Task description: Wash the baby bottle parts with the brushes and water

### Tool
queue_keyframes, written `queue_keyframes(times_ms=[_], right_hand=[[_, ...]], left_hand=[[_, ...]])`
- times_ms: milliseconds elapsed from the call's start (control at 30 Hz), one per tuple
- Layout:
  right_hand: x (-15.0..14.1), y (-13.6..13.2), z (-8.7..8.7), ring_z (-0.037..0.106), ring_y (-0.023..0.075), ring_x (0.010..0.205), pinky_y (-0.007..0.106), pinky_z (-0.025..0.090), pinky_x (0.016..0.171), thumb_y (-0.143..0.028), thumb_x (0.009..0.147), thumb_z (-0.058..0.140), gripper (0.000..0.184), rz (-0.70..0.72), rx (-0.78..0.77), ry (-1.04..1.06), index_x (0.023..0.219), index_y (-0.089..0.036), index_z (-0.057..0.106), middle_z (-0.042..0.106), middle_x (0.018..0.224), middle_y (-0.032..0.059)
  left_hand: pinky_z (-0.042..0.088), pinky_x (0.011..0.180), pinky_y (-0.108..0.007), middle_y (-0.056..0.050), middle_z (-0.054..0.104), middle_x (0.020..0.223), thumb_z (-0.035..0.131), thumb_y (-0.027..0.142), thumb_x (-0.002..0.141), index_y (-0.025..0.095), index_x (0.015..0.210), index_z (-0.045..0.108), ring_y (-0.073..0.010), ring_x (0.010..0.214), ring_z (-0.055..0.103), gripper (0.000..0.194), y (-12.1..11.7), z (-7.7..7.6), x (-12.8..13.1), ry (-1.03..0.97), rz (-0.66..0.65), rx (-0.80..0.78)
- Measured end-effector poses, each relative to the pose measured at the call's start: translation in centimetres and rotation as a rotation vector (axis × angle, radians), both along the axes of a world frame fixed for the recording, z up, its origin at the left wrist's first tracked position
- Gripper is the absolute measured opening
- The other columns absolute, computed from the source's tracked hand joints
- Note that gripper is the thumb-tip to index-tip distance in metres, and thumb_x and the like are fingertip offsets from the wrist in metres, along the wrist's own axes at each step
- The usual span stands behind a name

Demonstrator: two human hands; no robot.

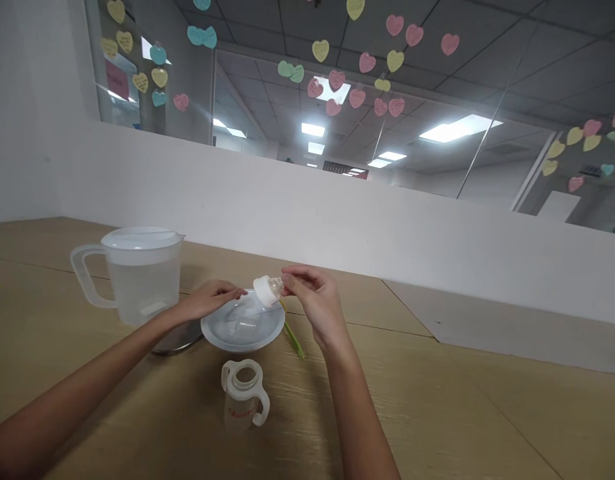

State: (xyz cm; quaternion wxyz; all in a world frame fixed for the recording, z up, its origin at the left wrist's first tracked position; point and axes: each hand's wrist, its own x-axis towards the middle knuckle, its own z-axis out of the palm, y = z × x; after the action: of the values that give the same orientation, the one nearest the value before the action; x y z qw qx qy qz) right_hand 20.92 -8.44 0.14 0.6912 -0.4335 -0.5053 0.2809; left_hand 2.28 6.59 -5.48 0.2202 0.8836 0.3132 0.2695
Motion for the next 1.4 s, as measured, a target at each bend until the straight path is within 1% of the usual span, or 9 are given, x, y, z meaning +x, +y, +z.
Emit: queue_keyframes(times_ms=[67, 133, 300, 400, 500, 667, 833, 1167, 1400], right_hand=[[-0.5, 0.4, -0.4, 0.057, 0.0133, 0.059, 0.030, 0.048, 0.064, -0.031, 0.059, 0.073, 0.021, -0.002, -0.007, -0.035, 0.073, -0.017, 0.068, 0.064, 0.064, 0.0014], [-1.0, 0.8, -0.8, 0.057, 0.0139, 0.058, 0.030, 0.048, 0.063, -0.032, 0.058, 0.073, 0.022, 0.010, -0.014, -0.063, 0.073, -0.016, 0.067, 0.064, 0.064, 0.0016], [-2.4, 1.6, -1.7, 0.057, 0.0141, 0.063, 0.028, 0.048, 0.061, -0.038, 0.064, 0.067, 0.025, -0.024, 0.035, -0.142, 0.076, -0.016, 0.061, 0.062, 0.070, 0.0026], [-2.8, 2.1, -2.3, 0.050, 0.0114, 0.056, 0.024, 0.042, 0.052, -0.045, 0.069, 0.062, 0.029, -0.115, 0.045, -0.252, 0.076, -0.017, 0.055, 0.055, 0.064, -0.0005], [-3.1, 2.4, -3.1, 0.041, 0.0096, 0.050, 0.023, 0.031, 0.048, -0.050, 0.075, 0.054, 0.034, -0.178, 0.011, -0.478, 0.064, -0.018, 0.049, 0.045, 0.053, -0.0037], [-3.3, 2.7, -3.8, 0.037, 0.0099, 0.049, 0.024, 0.026, 0.048, -0.051, 0.083, 0.040, 0.040, -0.110, 0.027, -0.592, 0.059, -0.019, 0.044, 0.039, 0.051, -0.0043], [-3.2, 2.7, -3.7, 0.036, 0.0105, 0.050, 0.025, 0.025, 0.050, -0.040, 0.087, 0.035, 0.034, -0.092, 0.071, -0.721, 0.060, -0.020, 0.040, 0.041, 0.053, -0.0033], [-3.2, 1.7, -2.8, 0.044, 0.0126, 0.059, 0.024, 0.031, 0.056, -0.031, 0.089, 0.033, 0.025, 0.097, 0.035, -0.873, 0.075, -0.018, 0.050, 0.053, 0.067, 0.0008], [-2.9, 1.4, -2.4, 0.046, 0.0129, 0.063, 0.023, 0.032, 0.059, -0.031, 0.089, 0.034, 0.025, 0.161, 0.035, -0.883, 0.077, -0.017, 0.052, 0.055, 0.071, 0.0012]], left_hand=[[0.043, 0.077, -0.028, -0.006, 0.065, 0.103, 0.041, 0.050, 0.083, 0.019, 0.109, 0.062, -0.0214, 0.090, 0.058, 0.046, -2.3, 1.9, -0.2, -0.182, -0.146, -0.122], [0.044, 0.083, -0.029, -0.007, 0.056, 0.122, 0.045, 0.045, 0.083, 0.023, 0.128, 0.046, -0.0202, 0.101, 0.055, 0.050, -4.6, 3.1, -0.1, -0.288, -0.248, -0.202], [0.045, 0.089, -0.031, -0.008, 0.053, 0.126, 0.063, 0.039, 0.074, 0.018, 0.128, 0.045, -0.0213, 0.106, 0.054, 0.061, -7.4, 2.9, 0.8, -0.372, -0.263, -0.132], [0.047, 0.087, -0.031, -0.008, 0.058, 0.119, 0.064, 0.038, 0.073, 0.016, 0.124, 0.049, -0.0212, 0.102, 0.057, 0.057, -7.7, 2.6, 1.0, -0.377, -0.212, -0.027], [0.047, 0.086, -0.031, -0.008, 0.061, 0.114, 0.063, 0.037, 0.074, 0.017, 0.122, 0.051, -0.0219, 0.100, 0.057, 0.054, -8.1, 2.7, 0.9, -0.360, -0.099, 0.140], [0.045, 0.087, -0.031, -0.007, 0.061, 0.114, 0.061, 0.037, 0.074, 0.018, 0.120, 0.054, -0.0228, 0.101, 0.057, 0.050, -8.4, 2.8, 0.7, -0.331, -0.059, 0.265], [0.044, 0.091, -0.032, -0.006, 0.062, 0.114, 0.065, 0.032, 0.071, 0.020, 0.116, 0.058, -0.0226, 0.103, 0.057, 0.047, -7.8, 2.9, 0.3, -0.295, -0.114, 0.242], [0.044, 0.090, -0.033, -0.006, 0.057, 0.121, 0.067, 0.031, 0.070, 0.023, 0.120, 0.055, -0.0231, 0.107, 0.054, 0.052, -6.4, 3.8, -1.4, -0.204, -0.351, -0.008], [0.043, 0.091, -0.035, -0.007, 0.058, 0.119, 0.068, 0.034, 0.069, 0.023, 0.119, 0.056, -0.0243, 0.107, 0.054, 0.052, -5.9, 3.8, -1.8, -0.161, -0.370, 0.100]])
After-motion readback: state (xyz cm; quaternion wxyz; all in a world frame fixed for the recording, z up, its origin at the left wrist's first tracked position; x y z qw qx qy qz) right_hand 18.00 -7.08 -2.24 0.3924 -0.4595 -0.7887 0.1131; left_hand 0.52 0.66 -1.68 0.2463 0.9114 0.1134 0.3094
